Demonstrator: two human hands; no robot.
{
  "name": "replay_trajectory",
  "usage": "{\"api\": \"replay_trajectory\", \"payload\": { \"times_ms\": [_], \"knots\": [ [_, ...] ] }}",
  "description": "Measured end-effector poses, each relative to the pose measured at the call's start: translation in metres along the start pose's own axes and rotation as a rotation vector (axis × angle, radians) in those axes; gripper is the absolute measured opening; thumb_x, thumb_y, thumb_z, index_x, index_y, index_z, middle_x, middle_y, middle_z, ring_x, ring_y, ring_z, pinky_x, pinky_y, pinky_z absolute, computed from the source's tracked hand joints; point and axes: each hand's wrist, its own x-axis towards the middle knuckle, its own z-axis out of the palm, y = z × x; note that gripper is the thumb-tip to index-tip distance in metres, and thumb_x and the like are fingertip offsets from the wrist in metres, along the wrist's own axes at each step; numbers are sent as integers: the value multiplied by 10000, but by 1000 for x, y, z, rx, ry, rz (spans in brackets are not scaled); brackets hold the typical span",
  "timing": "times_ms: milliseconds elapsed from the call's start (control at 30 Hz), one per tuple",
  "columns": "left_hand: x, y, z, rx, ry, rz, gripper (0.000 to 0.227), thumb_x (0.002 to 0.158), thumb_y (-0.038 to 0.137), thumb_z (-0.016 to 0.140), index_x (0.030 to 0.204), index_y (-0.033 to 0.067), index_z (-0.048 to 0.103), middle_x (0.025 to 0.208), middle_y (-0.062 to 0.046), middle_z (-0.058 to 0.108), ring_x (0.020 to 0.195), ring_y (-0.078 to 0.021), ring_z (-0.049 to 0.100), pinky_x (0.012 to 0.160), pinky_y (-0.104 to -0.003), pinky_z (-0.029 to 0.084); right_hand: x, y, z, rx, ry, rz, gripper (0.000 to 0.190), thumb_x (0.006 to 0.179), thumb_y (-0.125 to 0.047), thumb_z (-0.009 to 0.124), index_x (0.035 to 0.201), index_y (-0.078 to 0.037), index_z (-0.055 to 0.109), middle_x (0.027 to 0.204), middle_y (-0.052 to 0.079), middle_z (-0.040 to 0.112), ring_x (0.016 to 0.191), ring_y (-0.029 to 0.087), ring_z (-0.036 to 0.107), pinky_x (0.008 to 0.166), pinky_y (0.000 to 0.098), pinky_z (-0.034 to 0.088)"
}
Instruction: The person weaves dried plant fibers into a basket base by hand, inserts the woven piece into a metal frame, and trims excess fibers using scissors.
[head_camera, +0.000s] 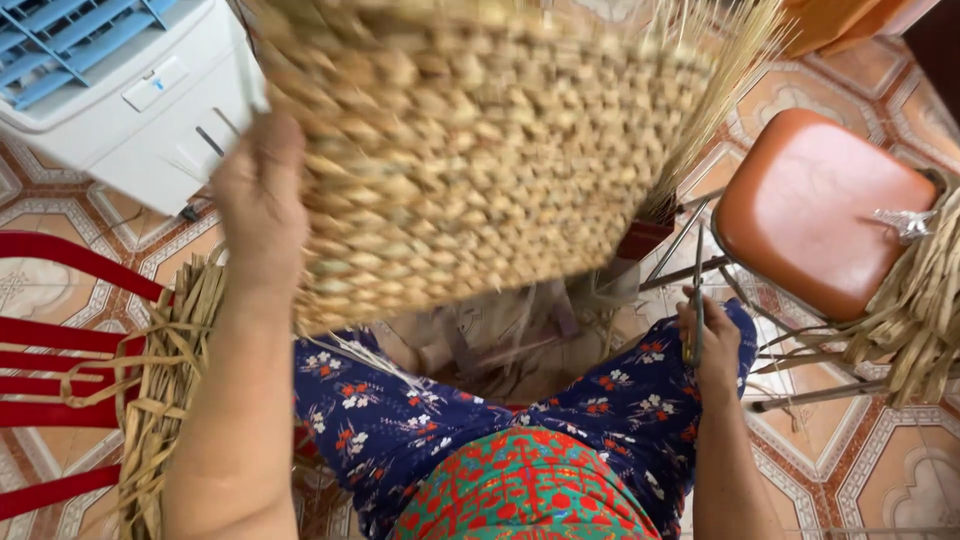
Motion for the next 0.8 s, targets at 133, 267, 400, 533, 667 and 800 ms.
{"api": "replay_trajectory", "payload": {
  "times_ms": [133,267,400,533,667,800],
  "knots": [
    [30,49,-32,2,-22,405,539,1145,537,421,1053,60,654,802,25,562,613,-60,466,557,-205,380,1,0,3,-9,29,39,396,947,-234,719,1301,-56,690,743,-15,601,608,38,493,491,203,326],
    [42,51,-29,144,0,601,497,1194,454,481,1097,7,675,763,-32,580,588,-100,481,521,-243,338,7,16,2,54,17,-15,425,933,-220,739,1312,-39,677,826,-24,649,663,32,534,541,194,381],
    [47,30,-4,220,8,661,477,1179,434,461,1127,22,697,765,-16,618,580,-72,538,456,-220,349,1,8,1,16,23,-8,433,943,-229,746,1326,-40,675,832,-16,635,668,37,506,556,195,371],
    [64,-32,20,278,19,563,454,1172,434,469,1014,52,657,759,8,615,579,-71,540,444,-218,361,0,13,-3,13,36,-30,433,935,-219,748,1318,-30,676,854,-29,642,686,27,517,575,182,390],
    [69,-34,42,417,37,566,442,1177,418,479,1000,61,670,721,22,621,566,-74,554,462,-247,368,-3,12,-7,-12,60,-4,423,944,-220,742,1320,-37,679,846,-20,643,667,33,501,559,190,373],
    [57,-28,63,626,101,817,371,1121,398,560,1028,76,719,647,-11,561,573,-143,537,509,-338,396,-6,10,-9,-33,84,-5,410,966,-202,734,1340,-40,684,849,10,663,671,41,525,566,186,394]
  ]
}}
